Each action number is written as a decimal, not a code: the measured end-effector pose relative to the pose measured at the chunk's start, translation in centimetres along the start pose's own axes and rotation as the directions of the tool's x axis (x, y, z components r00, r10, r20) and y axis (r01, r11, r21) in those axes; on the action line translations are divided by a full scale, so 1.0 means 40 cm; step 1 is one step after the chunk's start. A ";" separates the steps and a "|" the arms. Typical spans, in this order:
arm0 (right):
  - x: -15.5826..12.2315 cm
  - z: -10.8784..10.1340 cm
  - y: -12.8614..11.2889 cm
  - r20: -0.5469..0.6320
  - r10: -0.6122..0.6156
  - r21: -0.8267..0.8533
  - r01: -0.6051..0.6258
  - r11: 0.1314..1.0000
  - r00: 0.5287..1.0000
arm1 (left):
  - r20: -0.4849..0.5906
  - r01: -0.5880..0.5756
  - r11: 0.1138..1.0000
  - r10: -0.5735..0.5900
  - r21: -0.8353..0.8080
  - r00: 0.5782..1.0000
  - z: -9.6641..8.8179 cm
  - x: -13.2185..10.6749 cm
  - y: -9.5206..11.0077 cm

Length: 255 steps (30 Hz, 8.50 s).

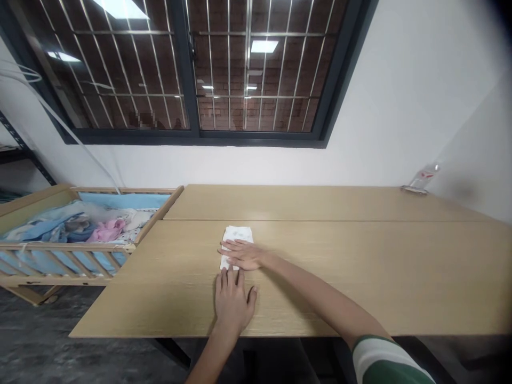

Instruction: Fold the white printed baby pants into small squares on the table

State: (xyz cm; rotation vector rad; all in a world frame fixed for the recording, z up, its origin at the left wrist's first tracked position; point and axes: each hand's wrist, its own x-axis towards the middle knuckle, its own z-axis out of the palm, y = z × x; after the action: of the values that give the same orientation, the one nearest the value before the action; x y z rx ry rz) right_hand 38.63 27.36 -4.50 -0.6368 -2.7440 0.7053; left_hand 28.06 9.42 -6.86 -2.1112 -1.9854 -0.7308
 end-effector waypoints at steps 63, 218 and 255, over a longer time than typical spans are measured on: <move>-0.217 0.019 -0.077 -0.416 0.135 -0.276 -0.266 0.924 0.899 | 0.140 -0.230 0.943 0.269 -0.240 0.953 0.020 0.149 -0.274; -0.123 -0.083 -0.101 -0.312 0.028 0.050 -0.013 0.999 0.950 | 0.055 -0.023 0.993 0.030 -0.116 0.998 0.045 0.056 0.074; -0.076 -0.133 0.189 -0.638 0.548 0.431 -0.339 0.836 0.541 | 0.119 0.064 0.992 -0.051 -0.111 0.992 0.013 0.105 0.032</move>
State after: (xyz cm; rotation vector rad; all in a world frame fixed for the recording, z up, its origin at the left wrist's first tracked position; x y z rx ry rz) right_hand 45.69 34.04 -4.12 -1.2644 -1.6813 0.6737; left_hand 29.46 13.25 -5.18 -2.2166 -2.1207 -0.7659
